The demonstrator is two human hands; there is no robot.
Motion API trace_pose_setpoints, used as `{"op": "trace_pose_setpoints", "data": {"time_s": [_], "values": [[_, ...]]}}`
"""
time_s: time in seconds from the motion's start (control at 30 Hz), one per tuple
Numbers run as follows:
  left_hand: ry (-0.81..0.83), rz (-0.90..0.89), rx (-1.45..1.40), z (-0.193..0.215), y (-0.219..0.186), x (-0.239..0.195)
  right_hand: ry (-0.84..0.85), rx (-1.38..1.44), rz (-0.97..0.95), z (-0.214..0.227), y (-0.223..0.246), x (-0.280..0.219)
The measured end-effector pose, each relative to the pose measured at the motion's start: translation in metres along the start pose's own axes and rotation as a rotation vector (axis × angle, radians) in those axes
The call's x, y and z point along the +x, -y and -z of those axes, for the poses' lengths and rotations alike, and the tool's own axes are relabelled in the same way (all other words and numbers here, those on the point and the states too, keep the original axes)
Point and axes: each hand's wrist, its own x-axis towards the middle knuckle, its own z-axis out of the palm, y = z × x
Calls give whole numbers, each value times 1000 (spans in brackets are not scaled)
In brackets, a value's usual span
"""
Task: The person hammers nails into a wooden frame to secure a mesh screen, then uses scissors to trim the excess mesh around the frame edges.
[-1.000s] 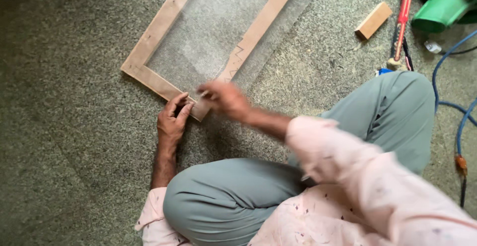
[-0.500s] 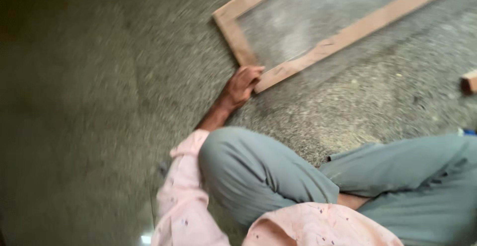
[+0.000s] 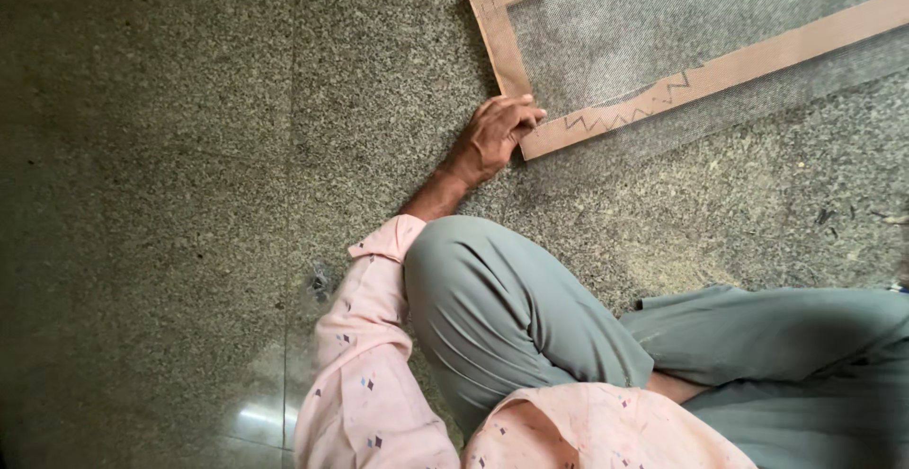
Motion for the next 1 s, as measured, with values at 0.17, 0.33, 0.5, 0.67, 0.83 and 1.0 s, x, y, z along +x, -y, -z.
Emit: {"op": "trace_pose_setpoints", "data": {"time_s": [0.17, 0.33, 0.5, 0.67, 0.83, 1.0], "values": [[-18, 67, -63, 1, -1, 1, 238, 165, 263, -66, 116, -52], [20, 95, -75, 3, 3, 2, 286, -59, 329, -111, 188, -71], [-6, 147, -122, 0, 4, 2, 245, -151, 333, -118, 199, -69], [-197, 545, -286, 3, 24, 23, 245, -116, 337, -127, 194, -74], [-583, 227, -99, 15, 61, 56, 280, -59, 311, -127, 191, -70], [-616, 284, -156, 9, 77, 73, 280, -41, 293, -128, 192, -69]]}}
